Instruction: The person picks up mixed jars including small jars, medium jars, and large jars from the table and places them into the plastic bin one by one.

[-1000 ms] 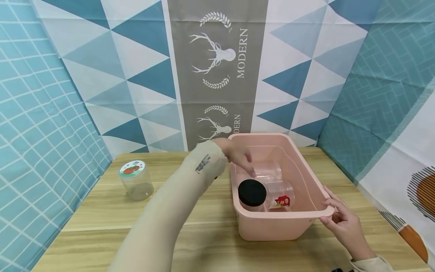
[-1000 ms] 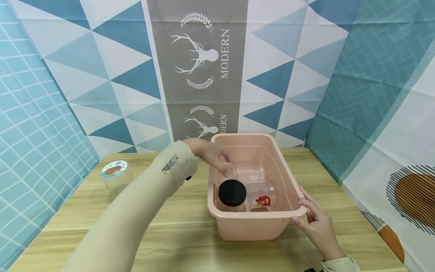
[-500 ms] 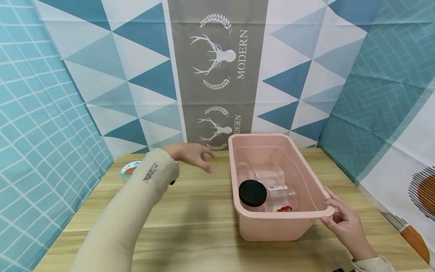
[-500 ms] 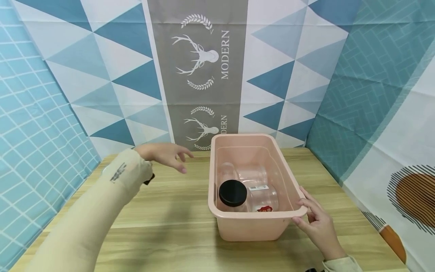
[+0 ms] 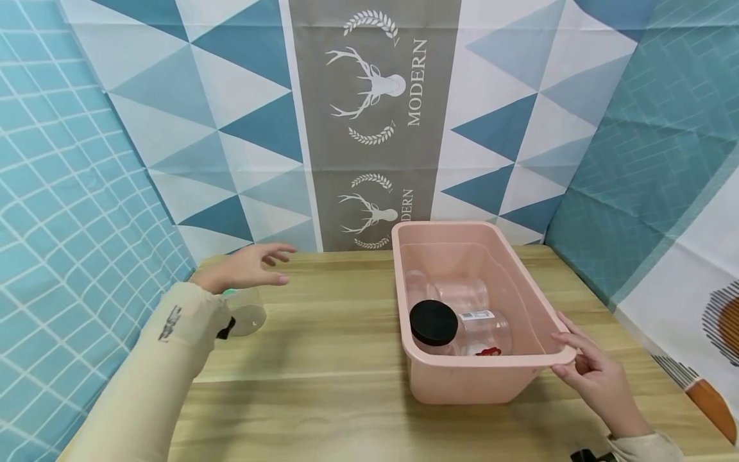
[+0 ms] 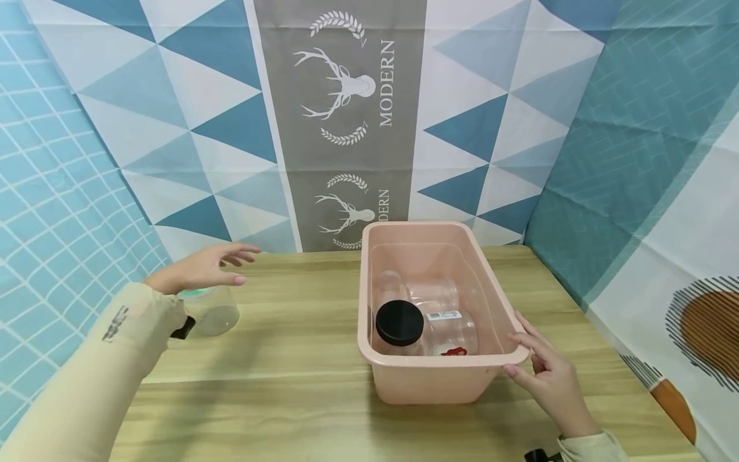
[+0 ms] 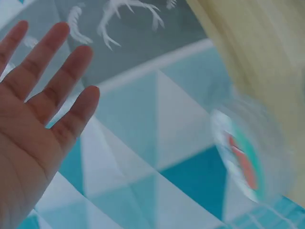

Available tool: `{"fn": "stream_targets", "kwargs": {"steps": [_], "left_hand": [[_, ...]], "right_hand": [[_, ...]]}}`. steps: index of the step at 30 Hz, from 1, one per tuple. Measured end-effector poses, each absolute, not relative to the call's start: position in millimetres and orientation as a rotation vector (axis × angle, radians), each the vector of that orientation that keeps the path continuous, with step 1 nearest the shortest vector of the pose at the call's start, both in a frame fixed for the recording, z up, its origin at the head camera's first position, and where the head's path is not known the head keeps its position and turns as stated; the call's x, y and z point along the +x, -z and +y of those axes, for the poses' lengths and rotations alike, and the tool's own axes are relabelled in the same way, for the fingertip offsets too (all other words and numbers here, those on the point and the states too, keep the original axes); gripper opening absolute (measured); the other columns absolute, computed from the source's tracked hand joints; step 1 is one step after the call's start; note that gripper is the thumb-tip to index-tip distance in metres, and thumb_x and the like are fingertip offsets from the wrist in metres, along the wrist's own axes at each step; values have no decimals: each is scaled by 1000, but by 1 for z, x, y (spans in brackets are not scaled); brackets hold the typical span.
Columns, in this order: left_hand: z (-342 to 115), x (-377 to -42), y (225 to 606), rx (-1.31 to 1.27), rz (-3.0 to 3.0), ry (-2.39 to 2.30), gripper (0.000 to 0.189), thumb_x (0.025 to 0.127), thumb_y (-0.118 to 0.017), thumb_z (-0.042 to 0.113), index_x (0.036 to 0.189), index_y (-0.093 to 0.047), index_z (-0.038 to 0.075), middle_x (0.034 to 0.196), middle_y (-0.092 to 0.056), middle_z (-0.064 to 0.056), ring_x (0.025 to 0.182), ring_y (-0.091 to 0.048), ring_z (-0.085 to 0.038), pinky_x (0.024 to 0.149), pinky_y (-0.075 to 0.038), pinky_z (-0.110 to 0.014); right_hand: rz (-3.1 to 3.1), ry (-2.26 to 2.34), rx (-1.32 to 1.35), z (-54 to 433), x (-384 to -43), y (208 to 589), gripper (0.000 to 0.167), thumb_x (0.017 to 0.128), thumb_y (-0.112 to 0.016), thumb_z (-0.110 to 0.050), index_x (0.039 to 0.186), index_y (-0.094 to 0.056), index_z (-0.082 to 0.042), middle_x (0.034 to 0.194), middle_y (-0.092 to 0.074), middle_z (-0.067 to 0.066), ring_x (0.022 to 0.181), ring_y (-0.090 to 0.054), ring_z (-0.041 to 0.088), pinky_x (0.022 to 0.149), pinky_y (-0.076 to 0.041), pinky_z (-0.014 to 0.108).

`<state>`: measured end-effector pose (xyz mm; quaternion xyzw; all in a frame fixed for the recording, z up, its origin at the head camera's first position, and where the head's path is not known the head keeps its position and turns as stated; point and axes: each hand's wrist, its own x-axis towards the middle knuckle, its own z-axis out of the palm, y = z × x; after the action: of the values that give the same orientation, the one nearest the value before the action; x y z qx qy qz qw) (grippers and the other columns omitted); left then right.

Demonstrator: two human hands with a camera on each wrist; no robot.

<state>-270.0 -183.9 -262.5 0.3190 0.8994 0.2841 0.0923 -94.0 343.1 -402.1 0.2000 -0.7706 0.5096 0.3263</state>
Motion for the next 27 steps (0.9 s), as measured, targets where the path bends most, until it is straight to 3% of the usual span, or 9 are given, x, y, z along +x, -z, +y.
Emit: {"fn": "stream_targets", "kwargs": {"steps": [5, 12, 21, 27], "left_hand": [[-218, -269, 276, 867, 2772, -924, 66, 92, -64, 27, 143, -35, -3, 136, -44, -31, 121, -43, -49, 93, -38, -62], [-255, -269, 291, 736, 2808, -1091, 65, 95, -56, 28, 145, -31, -4, 139, -38, -33, 122, -38, -51, 89, -40, -62], [-277, -276, 322, 468, 2855, -1310, 81, 93, -57, 28, 152, -10, -1, 149, -14, -37, 132, -16, -58, 95, -25, -72], [-284, -279, 351, 319, 2799, -1510, 90, 94, -59, 25, 152, 7, 3, 150, -1, -39, 133, -8, -60, 96, -23, -72]], "right_hand": [[-1979, -1390, 582, 344, -95, 401, 43, 74, -71, 16, 114, -66, 2, 139, -51, -6, 43, -27, 11, 37, -23, 27], [-1987, -1363, 557, 344, -95, 401, 42, 73, -72, 14, 112, -67, 0, 138, -52, -7, 42, -25, 11, 36, -22, 27], [-2006, -1334, 486, 342, -95, 398, 44, 72, -72, 17, 109, -68, -5, 138, -52, -11, 42, -24, 12, 36, -23, 27], [-1938, -1435, 587, 341, -96, 402, 36, 75, -72, 13, 106, -66, -3, 139, -52, -7, 43, -28, 9, 36, -24, 25]]}}
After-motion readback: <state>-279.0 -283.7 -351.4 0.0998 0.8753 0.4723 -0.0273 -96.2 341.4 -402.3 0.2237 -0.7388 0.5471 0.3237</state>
